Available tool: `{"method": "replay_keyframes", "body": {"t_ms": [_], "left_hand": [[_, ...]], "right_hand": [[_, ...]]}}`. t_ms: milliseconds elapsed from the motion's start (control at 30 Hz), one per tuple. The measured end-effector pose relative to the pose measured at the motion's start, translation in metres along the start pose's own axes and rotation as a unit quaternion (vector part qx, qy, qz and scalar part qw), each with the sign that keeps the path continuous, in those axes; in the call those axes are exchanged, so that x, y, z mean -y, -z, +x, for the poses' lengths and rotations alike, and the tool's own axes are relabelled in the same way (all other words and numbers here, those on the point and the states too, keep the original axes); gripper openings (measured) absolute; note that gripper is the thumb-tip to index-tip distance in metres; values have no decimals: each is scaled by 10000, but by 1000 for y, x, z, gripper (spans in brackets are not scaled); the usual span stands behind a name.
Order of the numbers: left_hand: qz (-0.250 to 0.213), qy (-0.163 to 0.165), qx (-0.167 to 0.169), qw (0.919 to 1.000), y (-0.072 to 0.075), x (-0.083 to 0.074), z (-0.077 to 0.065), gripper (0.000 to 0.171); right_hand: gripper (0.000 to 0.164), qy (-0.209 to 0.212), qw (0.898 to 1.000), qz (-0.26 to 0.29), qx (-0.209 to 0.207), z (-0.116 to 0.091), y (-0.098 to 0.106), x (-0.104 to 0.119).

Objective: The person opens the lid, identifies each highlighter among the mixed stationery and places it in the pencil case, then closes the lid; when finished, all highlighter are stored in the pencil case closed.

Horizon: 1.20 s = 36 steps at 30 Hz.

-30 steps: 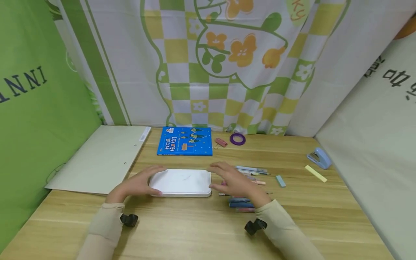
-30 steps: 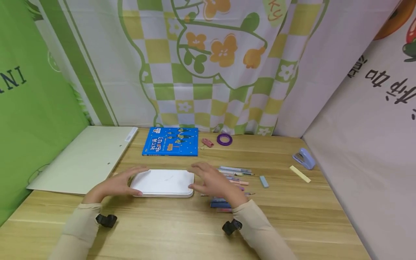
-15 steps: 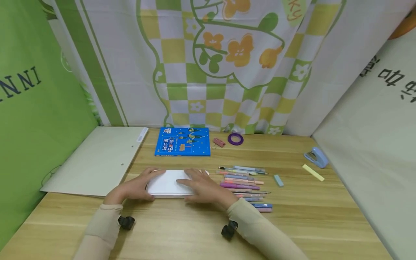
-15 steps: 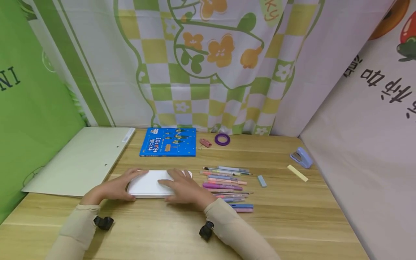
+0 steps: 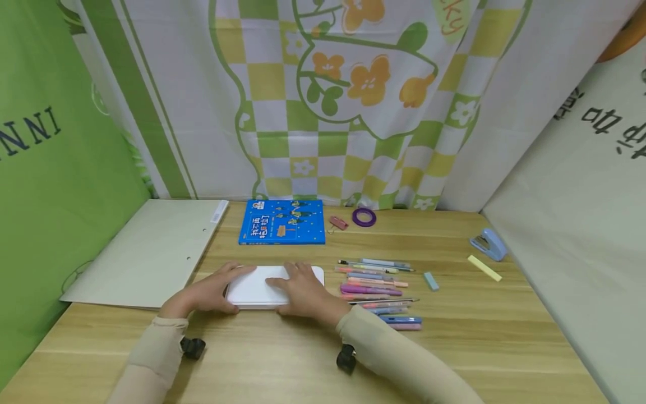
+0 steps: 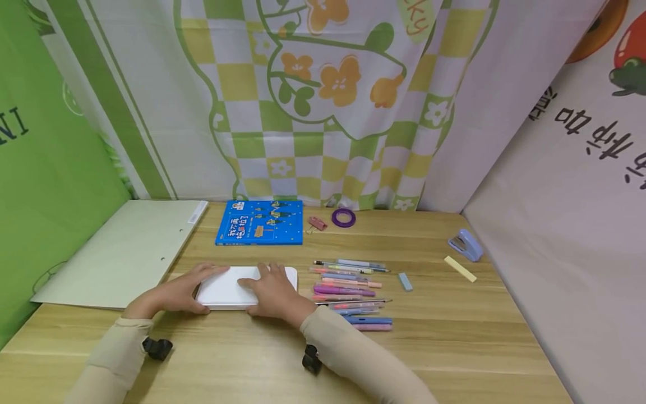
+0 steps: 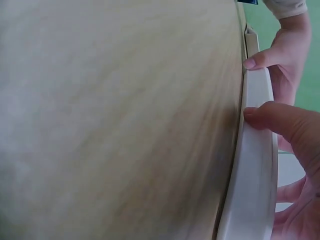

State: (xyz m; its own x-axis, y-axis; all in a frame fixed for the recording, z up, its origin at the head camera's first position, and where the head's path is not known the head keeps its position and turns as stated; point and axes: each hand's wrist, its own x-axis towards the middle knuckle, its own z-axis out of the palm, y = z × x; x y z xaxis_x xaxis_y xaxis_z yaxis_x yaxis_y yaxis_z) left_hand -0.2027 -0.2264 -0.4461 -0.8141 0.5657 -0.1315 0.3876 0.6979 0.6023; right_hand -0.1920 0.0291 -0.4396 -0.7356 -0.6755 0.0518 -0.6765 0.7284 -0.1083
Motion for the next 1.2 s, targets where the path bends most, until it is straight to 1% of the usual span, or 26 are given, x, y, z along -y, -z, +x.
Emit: {"method": "replay_keyframes", "body": {"t_ms": [67,233,433,700,800,933,1033,1167,1200], "left_hand": [[10,-5,-9,10000,-1,0,0,90],[53,-152,-73,9998,-1,1,2,91],[48,-325,-212,9992,-2,2,4,94],[-89,-218,-242,9994,-3,4,7,101],[-91,-227,-215,9995,-2,5,8,102],[-84,-238,-199,9995,-1,7,8,103],[-116,-271,-214,9993,-1,8,7,106],[-201,-203,-221,9993,1,9,4,110],[-265,-153,-220,9993,2,8,2,111]], "right_hand": [[61,-1,10000,72,22,0,0,-1],[63,31,9992,398,9,2,-1,-4],[65,13,9988,499,-13,1,-3,-7],[66,15,9983,584,14,0,-3,-9],[66,39,9982,591,-12,0,-1,-10],[66,1,9975,706,62,1,2,-9],[62,235,9959,868,-64,3,8,-10],[55,774,9938,761,-219,7,16,-12],[55,854,9935,731,-189,7,16,-13]]}}
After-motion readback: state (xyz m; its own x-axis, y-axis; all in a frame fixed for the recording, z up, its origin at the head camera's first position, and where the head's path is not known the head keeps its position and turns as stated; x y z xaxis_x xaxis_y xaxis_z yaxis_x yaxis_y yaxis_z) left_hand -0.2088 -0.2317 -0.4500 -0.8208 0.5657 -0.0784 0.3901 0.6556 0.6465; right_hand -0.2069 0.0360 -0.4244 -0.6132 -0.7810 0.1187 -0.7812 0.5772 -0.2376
